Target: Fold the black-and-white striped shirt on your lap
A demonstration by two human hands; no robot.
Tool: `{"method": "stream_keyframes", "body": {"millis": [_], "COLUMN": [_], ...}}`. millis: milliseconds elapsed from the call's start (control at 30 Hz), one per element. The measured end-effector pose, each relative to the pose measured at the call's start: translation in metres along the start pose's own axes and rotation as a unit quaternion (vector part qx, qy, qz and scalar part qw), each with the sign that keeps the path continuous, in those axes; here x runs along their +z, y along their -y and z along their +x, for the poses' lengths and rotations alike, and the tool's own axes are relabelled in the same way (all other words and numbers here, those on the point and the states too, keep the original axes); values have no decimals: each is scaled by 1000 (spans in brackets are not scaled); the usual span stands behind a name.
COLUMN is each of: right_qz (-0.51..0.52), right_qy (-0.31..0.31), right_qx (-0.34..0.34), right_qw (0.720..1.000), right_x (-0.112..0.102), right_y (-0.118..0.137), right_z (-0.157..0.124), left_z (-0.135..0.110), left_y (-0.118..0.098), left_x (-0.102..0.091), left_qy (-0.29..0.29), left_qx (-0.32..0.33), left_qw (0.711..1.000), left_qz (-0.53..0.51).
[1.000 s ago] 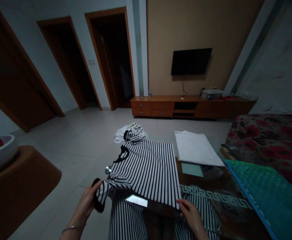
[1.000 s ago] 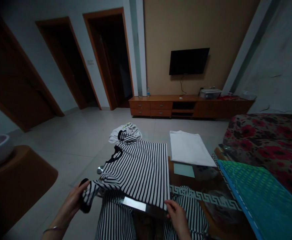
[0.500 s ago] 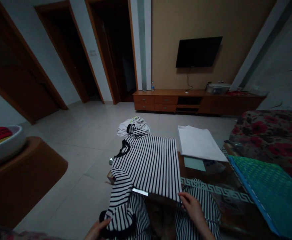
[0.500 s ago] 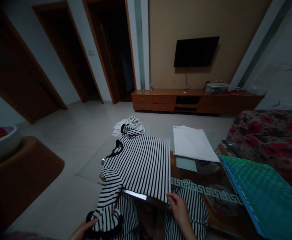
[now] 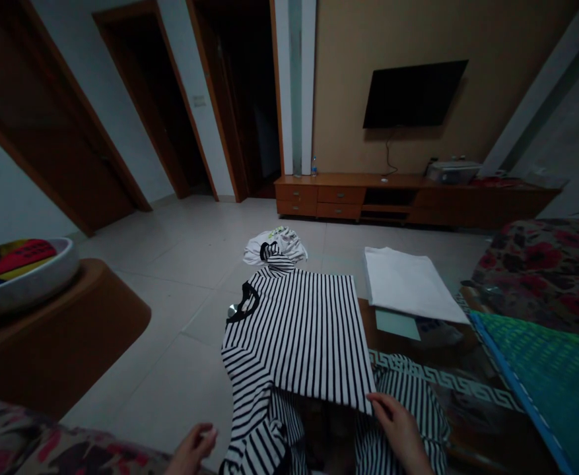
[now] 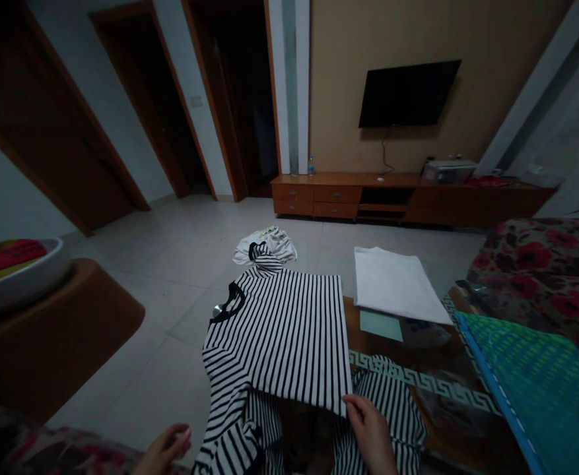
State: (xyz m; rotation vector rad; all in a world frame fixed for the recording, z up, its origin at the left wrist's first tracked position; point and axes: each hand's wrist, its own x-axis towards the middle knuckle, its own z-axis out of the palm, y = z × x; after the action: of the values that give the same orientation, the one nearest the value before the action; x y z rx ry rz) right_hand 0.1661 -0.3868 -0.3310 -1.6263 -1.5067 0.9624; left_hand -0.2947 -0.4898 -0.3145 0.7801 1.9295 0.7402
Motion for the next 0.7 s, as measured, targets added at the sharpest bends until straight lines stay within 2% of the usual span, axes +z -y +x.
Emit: {"method": "stream_keyframes", "body": {"millis": [67, 167, 233, 333, 433, 500, 567, 700], "right_qz": [-16, -38, -46, -54, -59, -63, -69, -86], "right_qy": [5, 12, 14, 8, -3, -5, -5, 11], "right_qx": [-6, -24, -32, -33, -37, -42, -46, -58], "right_qw": [1000, 999, 998, 998, 998, 997, 997, 995], "right_x": [1, 2, 2, 3, 3, 3, 2, -1], "right_y": [-5, -9, -9, -8, -5, -3, -2, 0], "right_z": [0, 1, 0, -1, -3, -3, -2, -2], "left_z": [31, 78, 104, 129, 134, 131, 124, 109], "left_y": [-19, -59, -81, -95, -90, -83, -75, -60], "left_x": [-5, -2, 6, 20, 26, 26, 23, 15], "left_qy": [-99, -200, -231, -219, -228, -258, -264, -185], "left_qx": [24, 75, 81, 65, 58, 58, 59, 69], "left_qw": [994, 970, 959, 960, 953, 942, 938, 952], "left_qz": [-26, -114, -141, -164, -193, -208, -217, -235]}}
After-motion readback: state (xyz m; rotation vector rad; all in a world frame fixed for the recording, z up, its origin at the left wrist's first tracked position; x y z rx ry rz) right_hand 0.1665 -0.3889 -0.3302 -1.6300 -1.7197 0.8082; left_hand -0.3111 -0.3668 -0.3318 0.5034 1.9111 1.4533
